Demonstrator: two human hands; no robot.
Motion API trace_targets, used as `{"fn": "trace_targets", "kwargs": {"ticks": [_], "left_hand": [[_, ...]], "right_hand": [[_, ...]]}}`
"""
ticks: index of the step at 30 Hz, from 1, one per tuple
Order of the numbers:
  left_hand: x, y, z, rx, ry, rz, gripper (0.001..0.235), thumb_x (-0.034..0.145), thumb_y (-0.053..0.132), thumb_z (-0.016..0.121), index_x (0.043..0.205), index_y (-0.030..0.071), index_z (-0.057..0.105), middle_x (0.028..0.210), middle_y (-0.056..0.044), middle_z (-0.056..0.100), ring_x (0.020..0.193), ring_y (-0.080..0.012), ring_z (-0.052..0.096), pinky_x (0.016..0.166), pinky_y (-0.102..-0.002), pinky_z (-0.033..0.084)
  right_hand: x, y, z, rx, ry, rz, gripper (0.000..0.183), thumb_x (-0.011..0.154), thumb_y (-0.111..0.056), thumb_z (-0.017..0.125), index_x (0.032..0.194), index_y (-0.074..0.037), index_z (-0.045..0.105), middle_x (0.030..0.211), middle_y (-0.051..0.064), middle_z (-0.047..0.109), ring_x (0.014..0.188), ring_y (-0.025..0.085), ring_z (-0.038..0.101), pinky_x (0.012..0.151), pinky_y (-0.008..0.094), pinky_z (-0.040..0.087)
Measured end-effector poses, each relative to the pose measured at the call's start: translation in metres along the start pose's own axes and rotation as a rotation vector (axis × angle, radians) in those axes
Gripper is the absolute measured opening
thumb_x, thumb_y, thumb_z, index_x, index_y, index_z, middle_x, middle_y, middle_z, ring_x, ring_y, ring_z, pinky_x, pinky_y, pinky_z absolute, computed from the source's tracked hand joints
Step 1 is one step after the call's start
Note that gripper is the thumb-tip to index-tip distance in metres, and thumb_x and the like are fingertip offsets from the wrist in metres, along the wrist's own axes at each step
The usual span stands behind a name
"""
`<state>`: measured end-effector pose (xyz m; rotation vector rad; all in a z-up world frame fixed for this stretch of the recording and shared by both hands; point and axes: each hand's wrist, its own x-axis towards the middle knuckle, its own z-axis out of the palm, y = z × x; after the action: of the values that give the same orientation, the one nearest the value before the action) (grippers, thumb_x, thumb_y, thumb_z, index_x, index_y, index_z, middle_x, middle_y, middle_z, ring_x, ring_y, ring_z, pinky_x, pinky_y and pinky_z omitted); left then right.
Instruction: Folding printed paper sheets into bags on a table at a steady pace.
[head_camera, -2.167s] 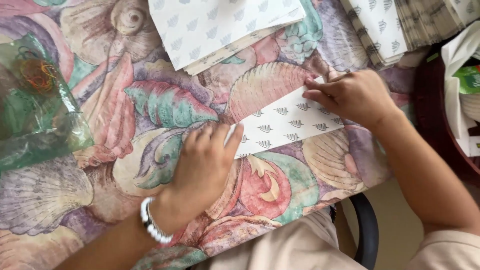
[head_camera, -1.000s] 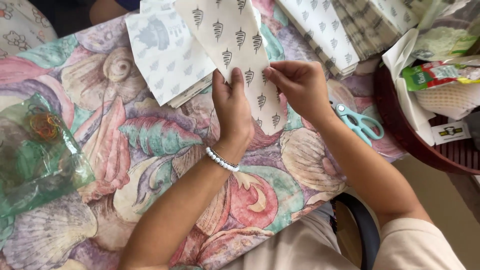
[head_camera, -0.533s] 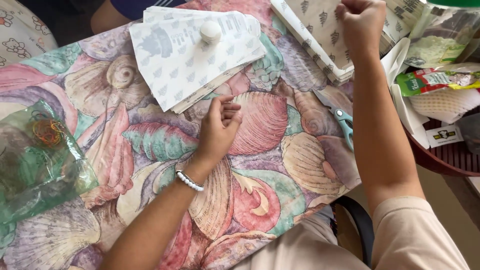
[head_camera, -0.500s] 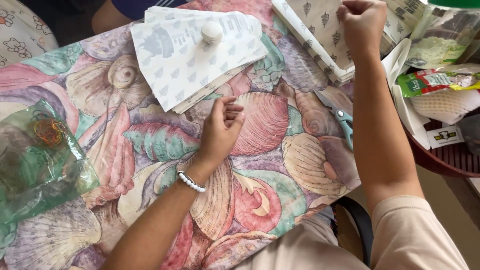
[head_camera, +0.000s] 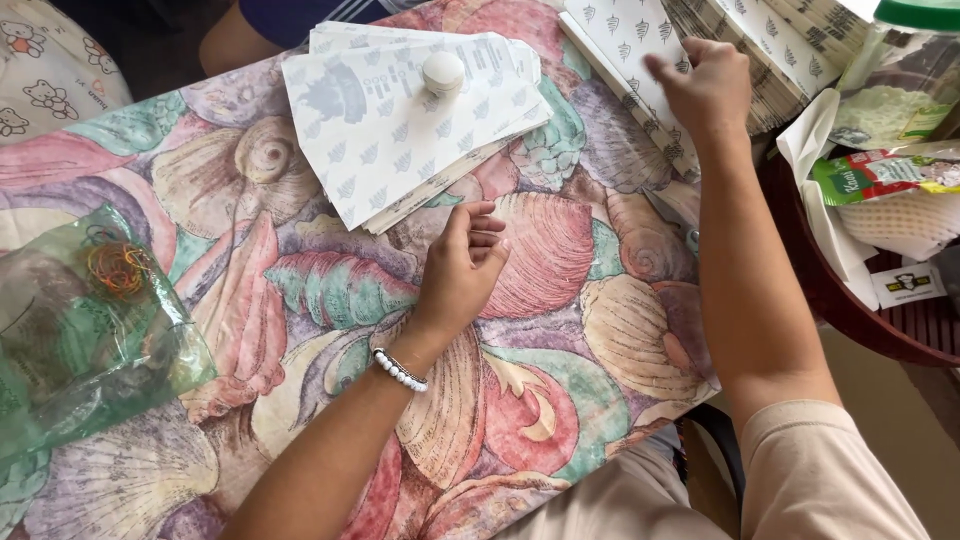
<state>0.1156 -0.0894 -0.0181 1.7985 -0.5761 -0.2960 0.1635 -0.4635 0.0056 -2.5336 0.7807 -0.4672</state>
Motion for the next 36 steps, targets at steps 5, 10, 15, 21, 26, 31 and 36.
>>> {"fn": "trace_targets", "kwargs": {"ticks": [5, 10, 15, 21, 26, 31, 36], "left_hand": [[0.000, 0.002, -0.001, 0.004, -0.012, -0.010, 0.040, 0.093, 0.007, 0.066, 0.130, 0.003, 0.052, 0.113, -0.010, 0.067, 0.100, -0.0189, 0.068, 0.085, -0.025, 0.063], [0.001, 0.006, -0.005, -0.019, -0.034, -0.061, 0.040, 0.093, 0.008, 0.066, 0.130, 0.004, 0.052, 0.114, -0.010, 0.067, 0.101, -0.0189, 0.067, 0.087, -0.025, 0.063], [0.000, 0.023, -0.031, 0.110, 0.222, 0.280, 0.015, 0.097, 0.000, 0.063, 0.111, -0.001, 0.063, 0.099, -0.012, 0.071, 0.084, -0.0193, 0.071, 0.069, -0.022, 0.064], [0.017, -0.008, -0.111, 0.615, 0.579, 0.445, 0.017, 0.110, 0.017, 0.062, 0.110, 0.002, 0.069, 0.098, -0.012, 0.069, 0.087, -0.0254, 0.064, 0.077, -0.033, 0.054], [0.026, -0.036, -0.113, 0.660, 0.502, 0.436, 0.028, 0.110, 0.031, 0.066, 0.108, 0.004, 0.069, 0.105, -0.011, 0.067, 0.100, -0.0304, 0.064, 0.089, -0.042, 0.051], [0.024, -0.024, -0.117, 0.614, 0.650, 0.606, 0.029, 0.115, 0.022, 0.055, 0.117, -0.006, 0.062, 0.107, -0.019, 0.063, 0.103, -0.0341, 0.061, 0.096, -0.045, 0.048], [0.031, -0.058, -0.115, 0.684, 0.618, 0.804, 0.043, 0.103, 0.034, 0.076, 0.081, 0.012, 0.046, 0.078, 0.001, 0.045, 0.076, -0.0266, 0.055, 0.076, -0.044, 0.045]], "right_hand": [[-0.018, -0.025, -0.007, -0.157, -0.147, 0.051, 0.111, 0.079, -0.059, 0.086, 0.156, 0.000, 0.034, 0.121, 0.017, 0.063, 0.084, 0.019, 0.049, 0.073, 0.032, 0.045], [-0.033, -0.055, -0.005, -0.307, -0.147, -0.029, 0.119, 0.078, -0.063, 0.083, 0.159, -0.002, 0.020, 0.144, 0.026, 0.051, 0.131, 0.033, 0.047, 0.112, 0.043, 0.039], [-0.092, -0.149, 0.017, 0.036, -0.162, -0.756, 0.046, 0.092, -0.036, 0.077, 0.128, -0.009, 0.070, 0.144, 0.009, 0.058, 0.092, 0.018, 0.067, 0.097, 0.035, 0.055], [-0.140, -0.202, 0.066, -0.048, -0.238, -1.247, 0.023, 0.093, -0.022, 0.071, 0.111, -0.008, 0.076, 0.120, 0.011, 0.072, 0.117, 0.028, 0.065, 0.096, 0.041, 0.057], [-0.137, -0.174, 0.104, 0.012, 0.001, -1.336, 0.014, 0.097, -0.011, 0.059, 0.101, -0.010, 0.073, 0.109, 0.007, 0.070, 0.109, 0.026, 0.066, 0.085, 0.037, 0.055], [-0.135, -0.180, 0.104, 0.140, -0.063, -1.142, 0.023, 0.101, -0.005, 0.053, 0.105, -0.008, 0.075, 0.096, 0.009, 0.075, 0.097, 0.026, 0.074, 0.084, 0.036, 0.058], [-0.118, -0.189, 0.107, 0.396, -0.208, -0.541, 0.017, 0.076, -0.030, 0.088, 0.089, -0.020, 0.081, 0.078, 0.003, 0.079, 0.079, 0.027, 0.077, 0.072, 0.039, 0.062]]}}
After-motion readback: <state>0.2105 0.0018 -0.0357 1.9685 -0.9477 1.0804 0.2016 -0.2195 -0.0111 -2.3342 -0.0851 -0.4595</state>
